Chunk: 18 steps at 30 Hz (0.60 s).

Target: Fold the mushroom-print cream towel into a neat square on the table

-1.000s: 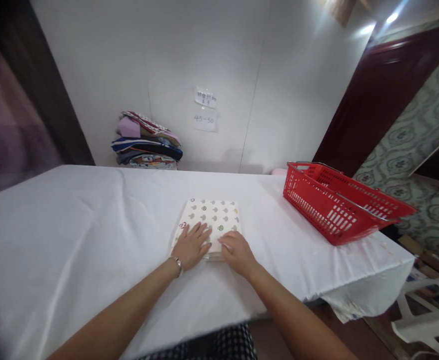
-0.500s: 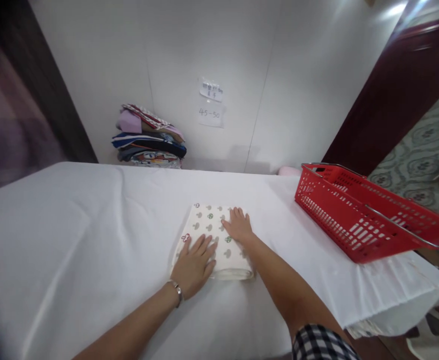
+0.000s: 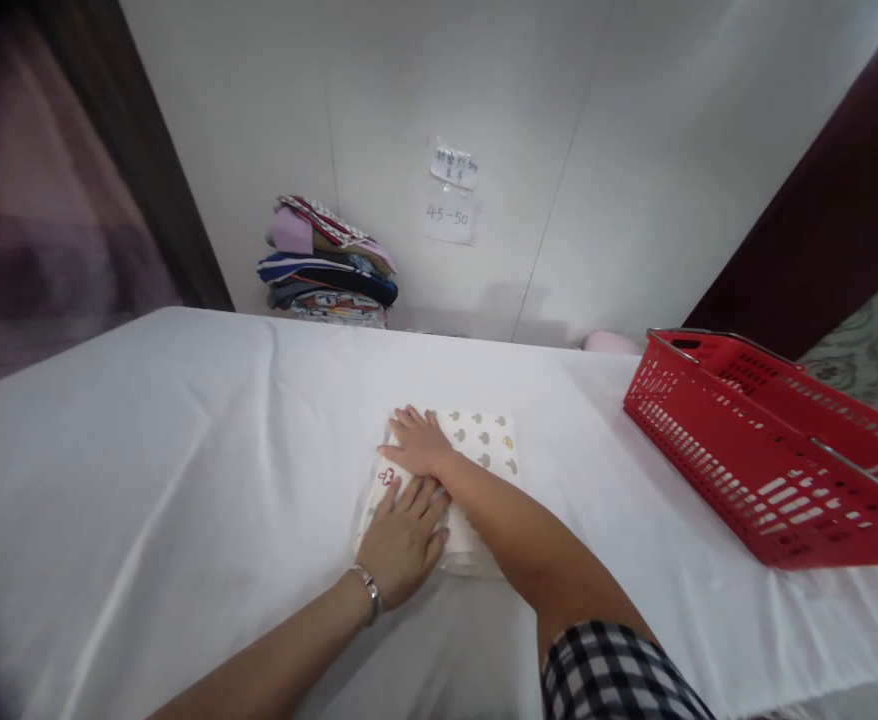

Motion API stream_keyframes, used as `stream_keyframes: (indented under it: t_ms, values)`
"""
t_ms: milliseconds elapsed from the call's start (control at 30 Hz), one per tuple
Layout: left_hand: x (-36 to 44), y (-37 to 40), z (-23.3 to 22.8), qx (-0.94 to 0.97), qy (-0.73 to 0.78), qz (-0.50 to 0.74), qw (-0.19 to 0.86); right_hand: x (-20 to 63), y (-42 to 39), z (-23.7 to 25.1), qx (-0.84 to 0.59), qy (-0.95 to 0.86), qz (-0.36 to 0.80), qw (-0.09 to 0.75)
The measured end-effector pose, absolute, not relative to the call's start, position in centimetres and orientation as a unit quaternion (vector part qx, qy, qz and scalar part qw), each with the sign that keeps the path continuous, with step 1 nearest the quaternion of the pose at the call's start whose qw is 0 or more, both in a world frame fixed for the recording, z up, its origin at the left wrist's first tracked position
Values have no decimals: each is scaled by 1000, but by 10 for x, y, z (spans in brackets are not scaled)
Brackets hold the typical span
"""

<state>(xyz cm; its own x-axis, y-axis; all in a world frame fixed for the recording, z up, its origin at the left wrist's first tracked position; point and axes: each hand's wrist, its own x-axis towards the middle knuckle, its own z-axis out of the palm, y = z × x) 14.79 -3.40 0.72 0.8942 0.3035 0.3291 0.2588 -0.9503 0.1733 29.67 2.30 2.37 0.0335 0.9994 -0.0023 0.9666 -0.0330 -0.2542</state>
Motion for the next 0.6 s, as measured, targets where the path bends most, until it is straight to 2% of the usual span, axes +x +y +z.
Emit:
stream_keyframes:
  t_ms: [167, 267, 367, 467, 600]
  values:
    - [147, -35, 9, 969, 136, 199, 58, 304, 13, 44, -724, -668, 134, 108]
    - [147, -34, 10, 968, 134, 203, 60, 321, -11, 53, -757, -635, 82, 126]
    - [147, -34, 10, 968, 136, 199, 63, 346, -40, 45, -820, -565, 16, 95]
    - [149, -34, 10, 969, 136, 194, 66, 365, -56, 32, -858, -509, 33, 57]
    - [149, -35, 11, 969, 136, 195, 60, 363, -58, 33, -857, -509, 61, 53]
